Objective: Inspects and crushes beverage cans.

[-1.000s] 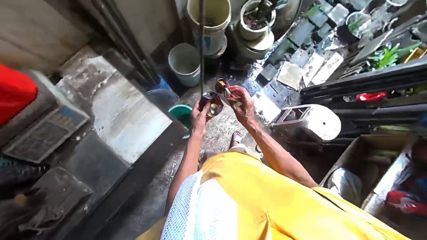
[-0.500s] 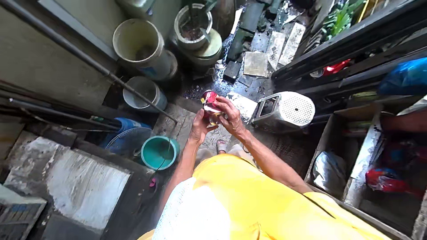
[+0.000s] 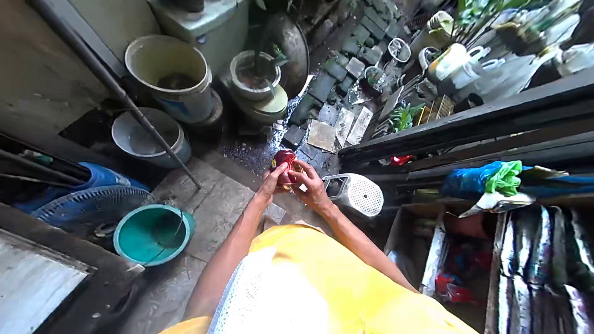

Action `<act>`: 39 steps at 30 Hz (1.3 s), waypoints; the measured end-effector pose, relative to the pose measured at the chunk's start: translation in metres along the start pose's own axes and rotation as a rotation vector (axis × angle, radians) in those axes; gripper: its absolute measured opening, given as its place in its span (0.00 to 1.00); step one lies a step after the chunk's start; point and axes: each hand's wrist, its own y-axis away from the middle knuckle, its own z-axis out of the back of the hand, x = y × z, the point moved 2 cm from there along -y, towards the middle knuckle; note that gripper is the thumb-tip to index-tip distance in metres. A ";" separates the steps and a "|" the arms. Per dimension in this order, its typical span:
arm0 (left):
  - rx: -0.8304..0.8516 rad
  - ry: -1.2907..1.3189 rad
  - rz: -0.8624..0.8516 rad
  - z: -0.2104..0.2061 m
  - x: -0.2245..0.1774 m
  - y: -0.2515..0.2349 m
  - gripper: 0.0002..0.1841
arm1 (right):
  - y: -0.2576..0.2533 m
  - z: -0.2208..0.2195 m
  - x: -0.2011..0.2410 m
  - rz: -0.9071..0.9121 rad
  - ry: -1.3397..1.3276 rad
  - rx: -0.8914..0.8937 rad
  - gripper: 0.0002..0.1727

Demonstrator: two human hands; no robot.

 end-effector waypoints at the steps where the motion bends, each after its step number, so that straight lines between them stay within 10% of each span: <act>1: -0.008 0.000 -0.006 0.007 0.001 -0.001 0.31 | 0.000 -0.002 0.002 -0.002 0.006 0.042 0.22; 12: -0.154 -0.101 0.037 0.120 0.086 0.049 0.27 | 0.040 -0.108 0.024 -0.084 -0.232 0.340 0.17; 18: -0.155 -0.175 0.073 0.144 0.097 0.067 0.27 | 0.040 -0.143 0.021 -0.785 -0.663 0.253 0.50; 31: 0.217 -0.613 0.141 -0.005 0.043 -0.117 0.50 | 0.020 -0.042 -0.165 -1.135 -1.054 0.291 0.55; 39: 0.438 -0.675 0.033 -0.144 -0.033 -0.251 0.56 | -0.039 0.067 -0.281 -1.116 -1.202 -0.091 0.49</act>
